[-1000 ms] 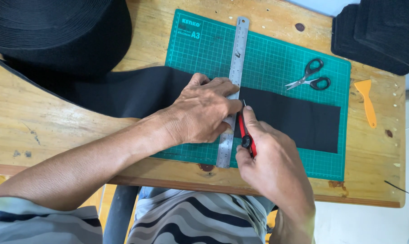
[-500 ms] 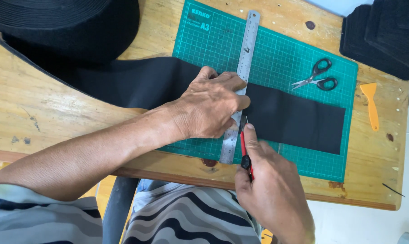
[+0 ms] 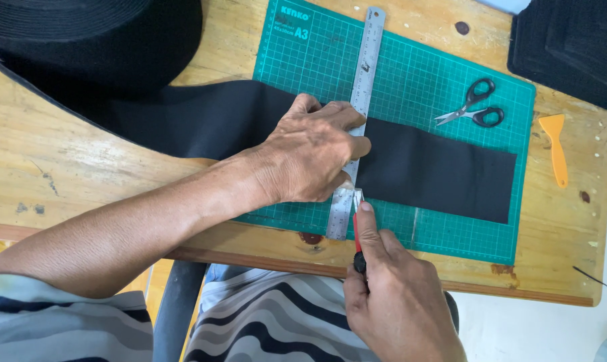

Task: The person measures and cuts a piece of black fabric on a green cutting mat using a metal ruler and a red utility knife. They align the ruler to mark the cutting line and slice through the material to create a rectangular piece.

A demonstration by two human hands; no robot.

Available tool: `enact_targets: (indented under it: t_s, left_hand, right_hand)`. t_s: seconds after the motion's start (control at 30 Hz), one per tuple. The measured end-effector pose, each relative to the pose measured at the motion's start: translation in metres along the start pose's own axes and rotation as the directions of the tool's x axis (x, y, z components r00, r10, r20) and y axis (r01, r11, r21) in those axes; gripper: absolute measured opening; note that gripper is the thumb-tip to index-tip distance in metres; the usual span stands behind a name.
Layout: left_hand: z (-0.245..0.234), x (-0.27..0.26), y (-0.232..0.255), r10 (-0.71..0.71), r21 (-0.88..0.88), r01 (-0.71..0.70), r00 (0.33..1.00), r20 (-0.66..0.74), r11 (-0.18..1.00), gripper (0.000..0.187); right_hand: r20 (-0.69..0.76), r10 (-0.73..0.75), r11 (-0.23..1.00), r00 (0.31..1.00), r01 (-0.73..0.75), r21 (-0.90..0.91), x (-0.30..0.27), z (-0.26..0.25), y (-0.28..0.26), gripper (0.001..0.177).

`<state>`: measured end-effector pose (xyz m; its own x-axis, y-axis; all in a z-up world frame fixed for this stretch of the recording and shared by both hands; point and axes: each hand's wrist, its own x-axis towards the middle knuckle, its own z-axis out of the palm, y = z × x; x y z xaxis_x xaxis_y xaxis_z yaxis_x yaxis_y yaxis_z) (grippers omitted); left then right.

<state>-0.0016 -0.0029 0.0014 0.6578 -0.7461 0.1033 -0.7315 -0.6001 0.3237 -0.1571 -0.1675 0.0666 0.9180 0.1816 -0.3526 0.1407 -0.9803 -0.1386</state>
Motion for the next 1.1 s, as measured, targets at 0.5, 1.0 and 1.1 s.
enact_targets:
  t_s: [0.5,1.0,1.1]
  left_hand:
    - [-0.004,-0.003,0.000,-0.004,-0.033,0.004,1.000,0.020,0.999,0.033]
    - [-0.005,-0.008,-0.002,0.002,-0.097,-0.006,0.999,-0.044,0.995,0.034]
    - [-0.006,-0.008,-0.001,0.005,-0.100,-0.010,0.999,-0.044,0.995,0.032]
  right_hand:
    - [0.027,0.062,0.998,0.998,-0.061,-0.036,-0.030,0.004,0.030,0.099]
    - [-0.503,0.696,0.690,0.512,-0.283,0.666,0.051,0.004,0.195,0.029]
    - [-0.408,0.677,0.659,0.613,-0.258,0.706,0.053,0.003,0.204,0.020]
